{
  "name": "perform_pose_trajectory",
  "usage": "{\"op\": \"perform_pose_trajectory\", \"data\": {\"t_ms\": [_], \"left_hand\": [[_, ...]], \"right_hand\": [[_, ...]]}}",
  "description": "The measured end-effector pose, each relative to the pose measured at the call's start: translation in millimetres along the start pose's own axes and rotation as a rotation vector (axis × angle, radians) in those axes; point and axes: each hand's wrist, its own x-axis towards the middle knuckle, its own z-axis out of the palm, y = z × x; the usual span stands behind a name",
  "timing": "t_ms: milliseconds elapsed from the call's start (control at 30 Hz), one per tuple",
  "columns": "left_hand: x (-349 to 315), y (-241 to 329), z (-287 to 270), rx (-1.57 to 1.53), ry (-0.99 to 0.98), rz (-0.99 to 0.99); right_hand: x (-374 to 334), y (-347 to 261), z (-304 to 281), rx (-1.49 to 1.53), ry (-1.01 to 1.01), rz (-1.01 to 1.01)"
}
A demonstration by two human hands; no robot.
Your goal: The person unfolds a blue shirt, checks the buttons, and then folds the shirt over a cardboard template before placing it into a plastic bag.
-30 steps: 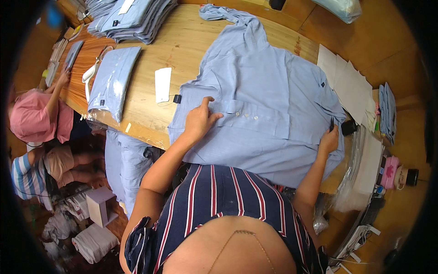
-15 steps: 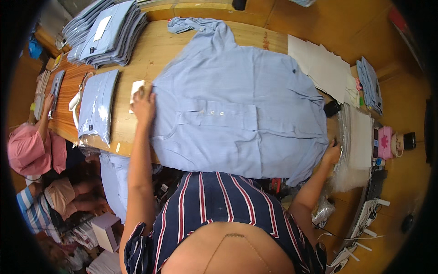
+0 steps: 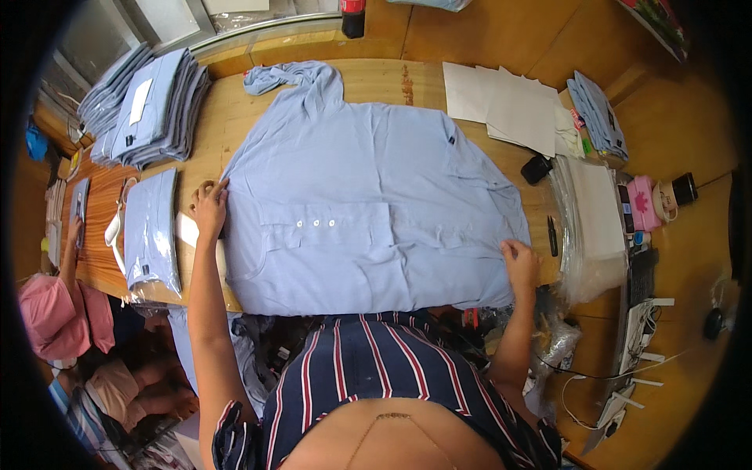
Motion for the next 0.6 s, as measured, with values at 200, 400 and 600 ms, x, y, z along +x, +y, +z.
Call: {"op": "perform_pose_trajectory", "data": {"t_ms": [200,400,600], "left_hand": [[45,52,27,-0.071,0.162,-0.067],[91,73,-20,-0.239,-0.546,-0.089],[85,-26,-159,-0.97,-0.427,0.084]], "right_hand": [[78,-87,8,-0.168,0.573,-0.497],[179,-64,11,0.037,0.412,-0.257],[122,-58,-138,1.587,0.258,-0.449]]}}
